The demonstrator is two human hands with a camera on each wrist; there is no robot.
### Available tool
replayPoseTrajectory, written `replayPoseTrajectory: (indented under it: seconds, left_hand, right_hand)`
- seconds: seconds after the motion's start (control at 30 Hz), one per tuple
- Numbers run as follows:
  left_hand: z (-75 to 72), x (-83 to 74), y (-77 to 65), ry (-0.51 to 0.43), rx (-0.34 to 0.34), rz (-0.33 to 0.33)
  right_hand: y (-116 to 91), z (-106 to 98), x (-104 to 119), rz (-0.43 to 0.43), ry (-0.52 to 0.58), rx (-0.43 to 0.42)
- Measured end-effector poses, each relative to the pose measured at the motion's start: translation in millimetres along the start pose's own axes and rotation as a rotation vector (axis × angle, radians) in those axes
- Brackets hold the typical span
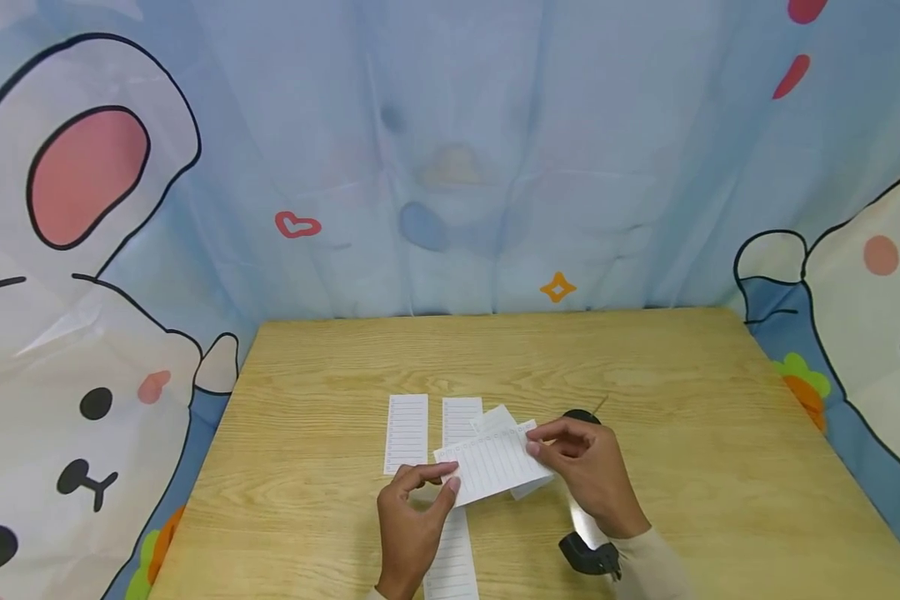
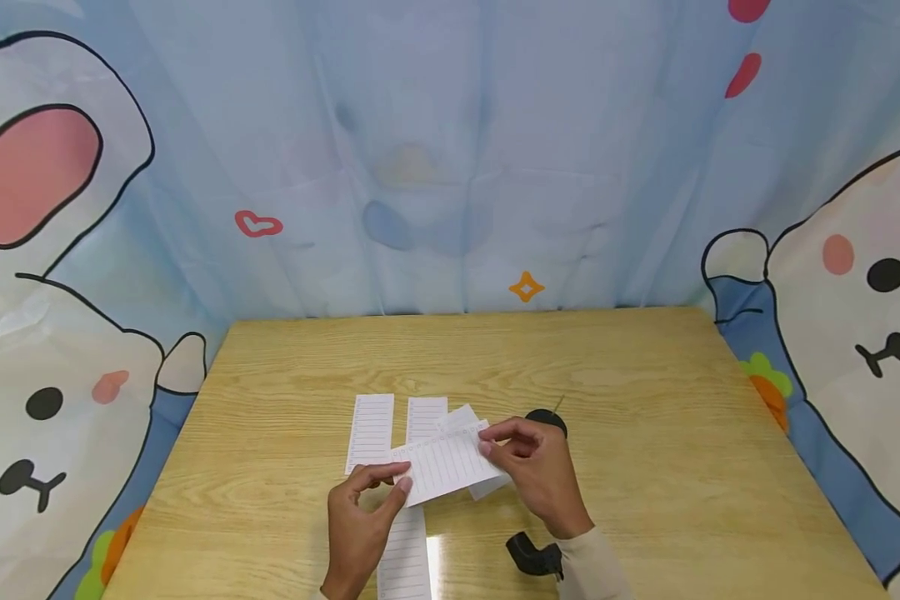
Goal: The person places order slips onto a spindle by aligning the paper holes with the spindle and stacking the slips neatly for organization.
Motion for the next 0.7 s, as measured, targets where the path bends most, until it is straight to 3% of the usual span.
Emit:
replayPoseTrajectory:
  seconds: [0.3, 0.7]
  left_hand:
    - [2.6, -6.2, 6.7, -0.007, 0.001, 0.05]
    - [8.5, -21.5, 21.7, -0.018, 0.003, 0.106]
  right_hand:
    - [-2.5, -4.0, 4.2, -0.016, 0.034, -0.012]
    - [0.8, -13.7, 11.9, -0.024, 0.024, -0.101]
Point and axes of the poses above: each hand's wrist, its own y-axis towards the middle knuckle, its own z-axis out of the palm, x = y × z, the point moved 8 cm from there along y, towards the middle knuckle, and after that the axes turned 8 degrees about -x, right-handed, at the moved point
